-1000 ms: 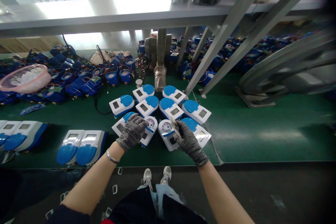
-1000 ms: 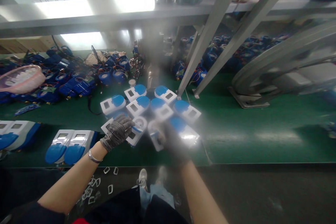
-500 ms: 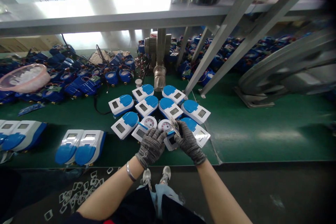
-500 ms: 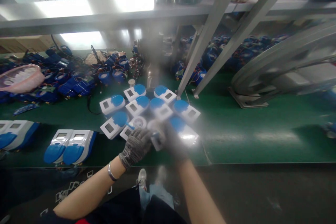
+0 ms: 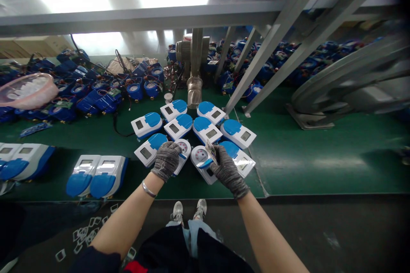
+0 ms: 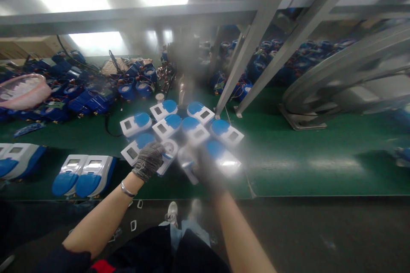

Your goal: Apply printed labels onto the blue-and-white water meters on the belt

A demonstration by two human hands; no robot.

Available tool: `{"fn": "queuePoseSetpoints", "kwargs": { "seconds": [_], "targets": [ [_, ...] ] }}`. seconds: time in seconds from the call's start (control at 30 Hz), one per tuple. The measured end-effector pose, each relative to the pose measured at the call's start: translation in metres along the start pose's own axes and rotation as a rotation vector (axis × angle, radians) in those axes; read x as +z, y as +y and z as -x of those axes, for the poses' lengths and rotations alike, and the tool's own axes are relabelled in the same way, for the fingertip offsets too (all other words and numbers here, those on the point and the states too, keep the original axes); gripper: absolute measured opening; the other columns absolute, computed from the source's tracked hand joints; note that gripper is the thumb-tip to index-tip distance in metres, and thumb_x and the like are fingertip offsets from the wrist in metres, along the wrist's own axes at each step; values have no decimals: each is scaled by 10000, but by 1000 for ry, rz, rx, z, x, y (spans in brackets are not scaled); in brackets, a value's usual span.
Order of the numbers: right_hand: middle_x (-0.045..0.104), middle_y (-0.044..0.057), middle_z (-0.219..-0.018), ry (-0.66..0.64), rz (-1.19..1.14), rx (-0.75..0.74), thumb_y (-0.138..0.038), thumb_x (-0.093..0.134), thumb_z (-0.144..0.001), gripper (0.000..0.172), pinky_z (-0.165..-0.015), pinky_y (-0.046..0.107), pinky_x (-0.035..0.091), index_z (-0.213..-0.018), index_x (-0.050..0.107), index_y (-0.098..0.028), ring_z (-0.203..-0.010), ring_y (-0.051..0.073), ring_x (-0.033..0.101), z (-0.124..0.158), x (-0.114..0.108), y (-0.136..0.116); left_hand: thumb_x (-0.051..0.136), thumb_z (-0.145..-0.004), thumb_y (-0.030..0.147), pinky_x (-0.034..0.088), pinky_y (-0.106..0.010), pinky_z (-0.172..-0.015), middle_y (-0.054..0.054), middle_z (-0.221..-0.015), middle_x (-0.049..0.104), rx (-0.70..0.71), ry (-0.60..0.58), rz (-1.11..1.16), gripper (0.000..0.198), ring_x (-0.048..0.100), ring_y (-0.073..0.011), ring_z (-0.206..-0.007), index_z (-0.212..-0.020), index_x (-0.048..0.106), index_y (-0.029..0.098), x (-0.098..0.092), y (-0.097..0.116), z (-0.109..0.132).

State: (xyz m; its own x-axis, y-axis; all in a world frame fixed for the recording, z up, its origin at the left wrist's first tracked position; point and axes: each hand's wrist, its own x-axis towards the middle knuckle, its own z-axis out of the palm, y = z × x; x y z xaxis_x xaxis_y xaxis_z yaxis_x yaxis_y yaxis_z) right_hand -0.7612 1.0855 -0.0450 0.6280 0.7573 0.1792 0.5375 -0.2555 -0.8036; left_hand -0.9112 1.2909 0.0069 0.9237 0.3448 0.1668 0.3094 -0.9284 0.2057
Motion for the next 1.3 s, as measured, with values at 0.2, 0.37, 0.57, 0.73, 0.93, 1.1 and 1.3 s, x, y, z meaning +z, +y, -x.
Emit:
{"fn": "queuePoseSetpoints", "kwargs": {
  "seconds": [0.2, 0.37, 0.57, 0.73, 0.93, 1.1, 1.3],
  "targets": [
    [576, 111, -1336, -2, 1, 25, -179, 602, -776, 629, -1101, 563, 423, -1381, 447, -256, -1248, 318, 567, 0, -1, -2, 512, -849, 65, 535, -435, -853, -150, -831, 708, -62, 54, -1, 244, 652, -297, -940, -822, 734, 161, 10, 5, 1],
    [555, 112, -1379, 15, -5, 42, -171, 582, -765, 669, -1099, 566, 427, -1412, 437, -259, -1278, 324, 549, -1, 2, -1, 504, -854, 99, 541, -460, -819, -163, -816, 712, -46, 39, 0, 240, 661, -325, -926, -795, 727, 165, 7, 2, 4],
    [602, 100, -1318, 60, -84, 71, -175, 572, -771, 623, -1050, 504, 491, -1380, 473, -261, -1216, 302, 602, -9, 9, 1, 564, -781, 77, 546, -458, -815, -135, -844, 739, -39, 18, -18, 192, 670, -314, -895, -778, 716, 195, -1, -1, 19],
    [639, 85, -1262, 98, -79, 71, -204, 583, -759, 592, -1010, 486, 516, -1343, 503, -254, -1142, 296, 636, -19, 14, -1, 594, -776, 90, 540, -451, -821, -116, -861, 753, -56, 17, -47, 163, 680, -312, -910, -791, 721, 189, -2, 0, 26],
    [664, 73, -1217, 103, -65, 14, -168, 556, -741, 582, -966, 458, 533, -1315, 526, -256, -1100, 291, 651, -32, 15, -9, 609, -759, 73, 530, -447, -849, -124, -887, 759, -64, 22, -63, 167, 683, -315, -927, -809, 732, 175, -3, -2, 25],
    [700, 58, -1131, 85, -103, -7, -149, 545, -724, 557, -891, 409, 564, -1271, 545, -254, -1029, 271, 675, -34, 10, -17, 604, -786, 79, 531, -456, -841, -134, -874, 759, -72, 13, -79, 166, 685, -321, -934, -806, 741, 170, -7, 1, 22],
    [709, 68, -1087, 75, -100, -12, -144, 561, -688, 520, -862, 381, 574, -1201, 556, -227, -980, 262, 682, -34, 8, -17, 599, -796, 64, 515, -445, -861, -107, -865, 761, -84, 9, -108, 178, 683, -309, -941, -808, 745, 166, -7, 3, 20]
  ]
}}
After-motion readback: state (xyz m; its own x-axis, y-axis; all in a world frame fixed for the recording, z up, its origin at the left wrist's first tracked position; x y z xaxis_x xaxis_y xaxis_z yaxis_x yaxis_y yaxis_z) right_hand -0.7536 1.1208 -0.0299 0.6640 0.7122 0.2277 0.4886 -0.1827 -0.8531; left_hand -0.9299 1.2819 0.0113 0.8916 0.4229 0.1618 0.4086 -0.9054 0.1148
